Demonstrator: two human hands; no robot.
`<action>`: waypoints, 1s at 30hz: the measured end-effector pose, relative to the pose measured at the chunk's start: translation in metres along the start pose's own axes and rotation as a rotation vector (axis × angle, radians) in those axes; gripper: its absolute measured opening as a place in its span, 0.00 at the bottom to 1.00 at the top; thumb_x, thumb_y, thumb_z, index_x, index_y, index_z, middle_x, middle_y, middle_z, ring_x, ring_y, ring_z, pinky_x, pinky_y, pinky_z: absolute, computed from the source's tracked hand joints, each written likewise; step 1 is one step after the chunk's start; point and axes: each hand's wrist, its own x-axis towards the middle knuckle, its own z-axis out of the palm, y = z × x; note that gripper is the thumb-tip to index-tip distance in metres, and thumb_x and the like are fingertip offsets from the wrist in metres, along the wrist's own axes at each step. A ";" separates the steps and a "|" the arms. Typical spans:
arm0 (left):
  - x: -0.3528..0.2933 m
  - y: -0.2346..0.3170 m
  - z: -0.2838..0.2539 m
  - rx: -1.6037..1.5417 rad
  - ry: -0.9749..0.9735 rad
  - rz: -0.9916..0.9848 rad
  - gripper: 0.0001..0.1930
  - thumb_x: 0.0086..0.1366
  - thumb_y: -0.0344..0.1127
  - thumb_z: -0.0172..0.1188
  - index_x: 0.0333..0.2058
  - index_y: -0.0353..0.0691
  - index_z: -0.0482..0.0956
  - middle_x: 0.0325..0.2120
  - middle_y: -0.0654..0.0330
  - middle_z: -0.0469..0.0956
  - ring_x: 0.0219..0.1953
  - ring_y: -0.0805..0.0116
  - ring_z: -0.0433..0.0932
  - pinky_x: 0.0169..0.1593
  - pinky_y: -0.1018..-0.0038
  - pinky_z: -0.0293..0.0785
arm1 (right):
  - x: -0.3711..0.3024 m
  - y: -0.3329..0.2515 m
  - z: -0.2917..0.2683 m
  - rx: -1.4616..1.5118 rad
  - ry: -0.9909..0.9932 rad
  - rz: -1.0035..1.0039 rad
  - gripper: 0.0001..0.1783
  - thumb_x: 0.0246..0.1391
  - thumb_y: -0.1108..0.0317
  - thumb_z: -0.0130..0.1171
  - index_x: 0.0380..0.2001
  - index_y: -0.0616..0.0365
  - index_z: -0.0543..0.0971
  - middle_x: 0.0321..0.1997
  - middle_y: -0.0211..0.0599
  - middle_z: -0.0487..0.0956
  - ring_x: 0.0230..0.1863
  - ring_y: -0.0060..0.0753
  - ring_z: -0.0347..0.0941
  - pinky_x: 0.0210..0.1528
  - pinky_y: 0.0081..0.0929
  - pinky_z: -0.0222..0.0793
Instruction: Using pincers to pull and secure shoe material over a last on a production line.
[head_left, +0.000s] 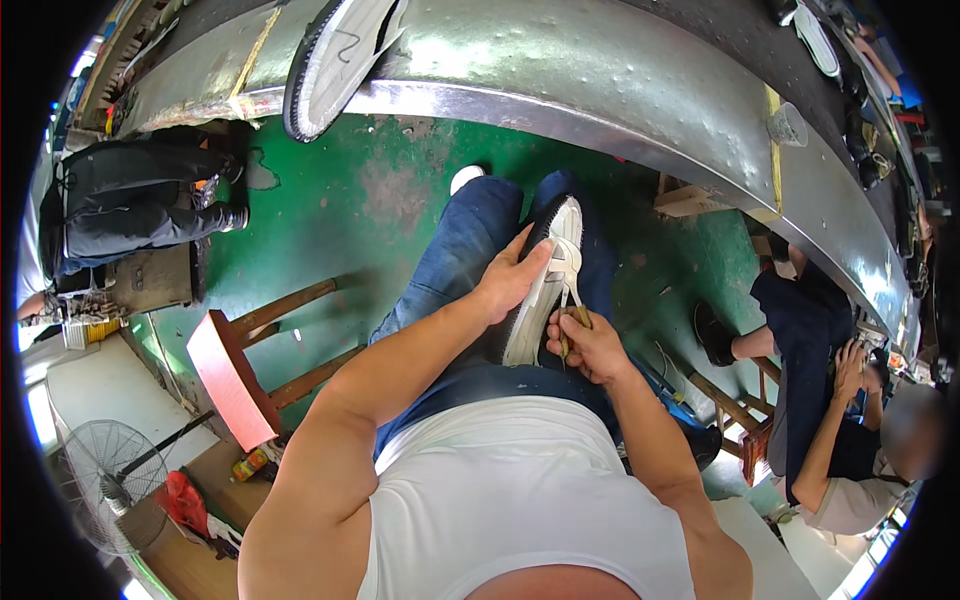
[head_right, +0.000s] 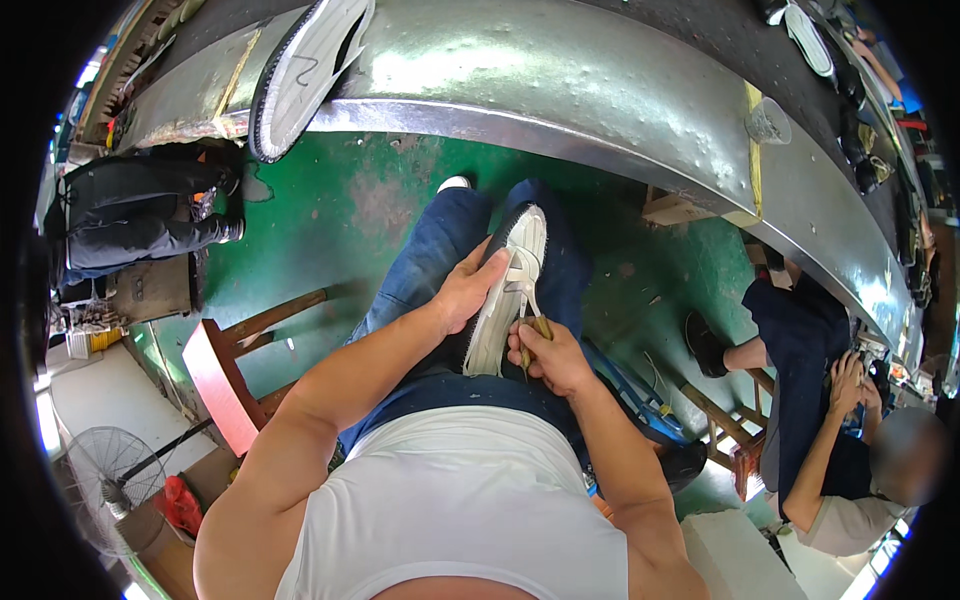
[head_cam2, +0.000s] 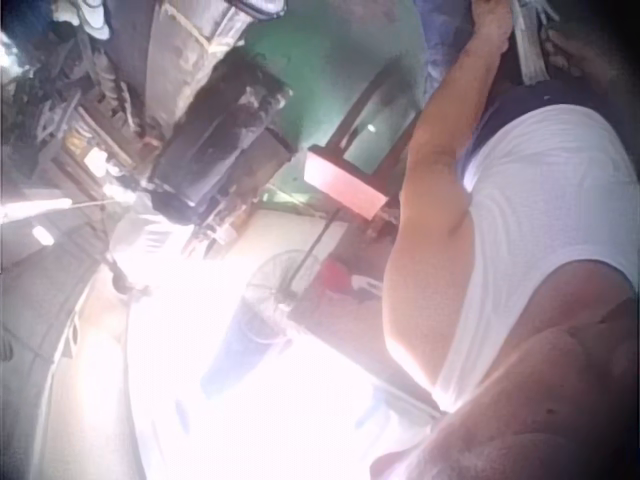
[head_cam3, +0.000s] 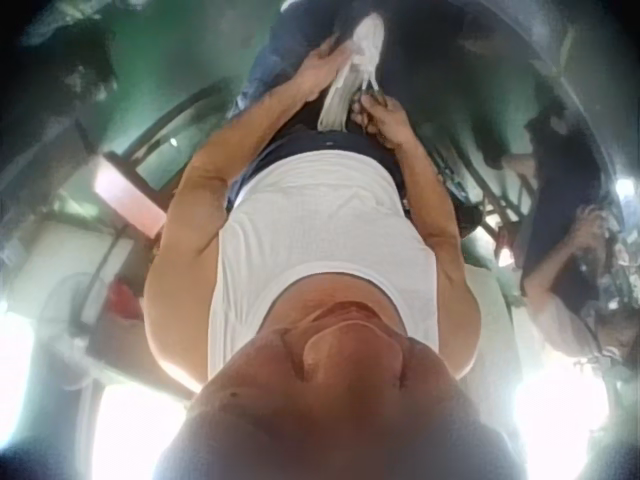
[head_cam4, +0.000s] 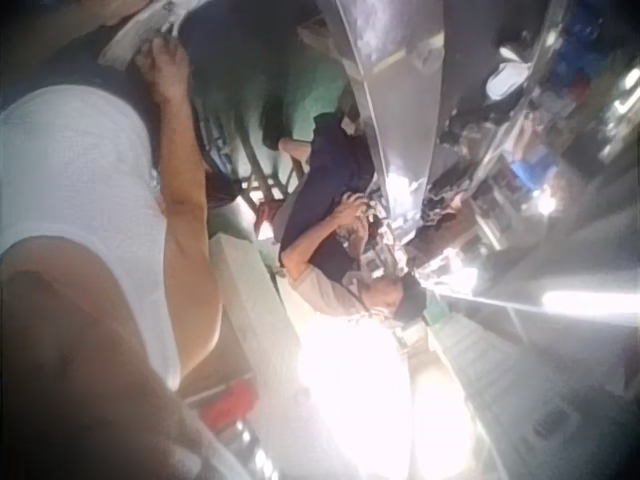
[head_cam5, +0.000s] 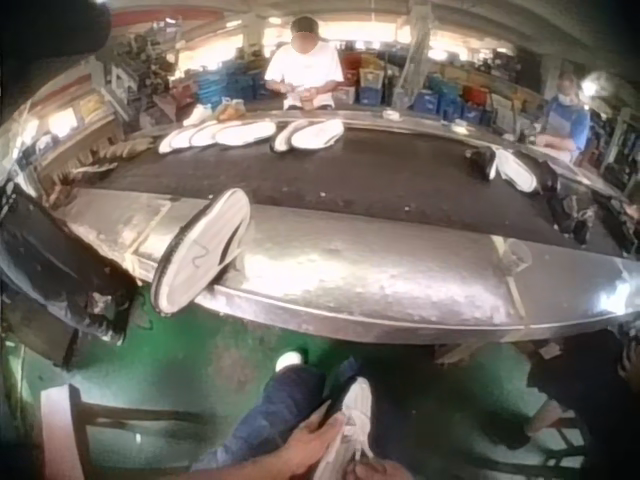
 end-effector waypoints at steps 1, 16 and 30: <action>0.003 0.001 0.001 0.024 0.019 -0.012 0.35 0.68 0.49 0.59 0.67 0.38 0.60 0.54 0.55 0.75 0.53 0.67 0.75 0.57 0.71 0.70 | 0.001 0.001 -0.011 0.006 0.005 -0.004 0.16 0.65 0.59 0.56 0.46 0.62 0.74 0.33 0.32 0.76 0.31 0.22 0.74 0.18 0.14 0.60; 0.000 0.037 -0.001 0.290 -0.088 -0.155 0.32 0.61 0.39 0.63 0.60 0.31 0.65 0.49 0.51 0.76 0.51 0.63 0.77 0.55 0.67 0.73 | 0.005 -0.104 0.006 -1.218 0.154 -0.175 0.24 0.69 0.52 0.44 0.32 0.66 0.75 0.25 0.42 0.80 0.24 0.35 0.79 0.31 0.35 0.74; 0.011 0.036 -0.016 0.261 -0.202 -0.262 0.27 0.64 0.39 0.63 0.60 0.43 0.68 0.48 0.60 0.79 0.48 0.67 0.79 0.53 0.65 0.75 | -0.049 -0.051 0.004 -1.535 -0.047 -0.845 0.16 0.56 0.70 0.58 0.44 0.69 0.75 0.34 0.50 0.81 0.34 0.54 0.79 0.39 0.39 0.75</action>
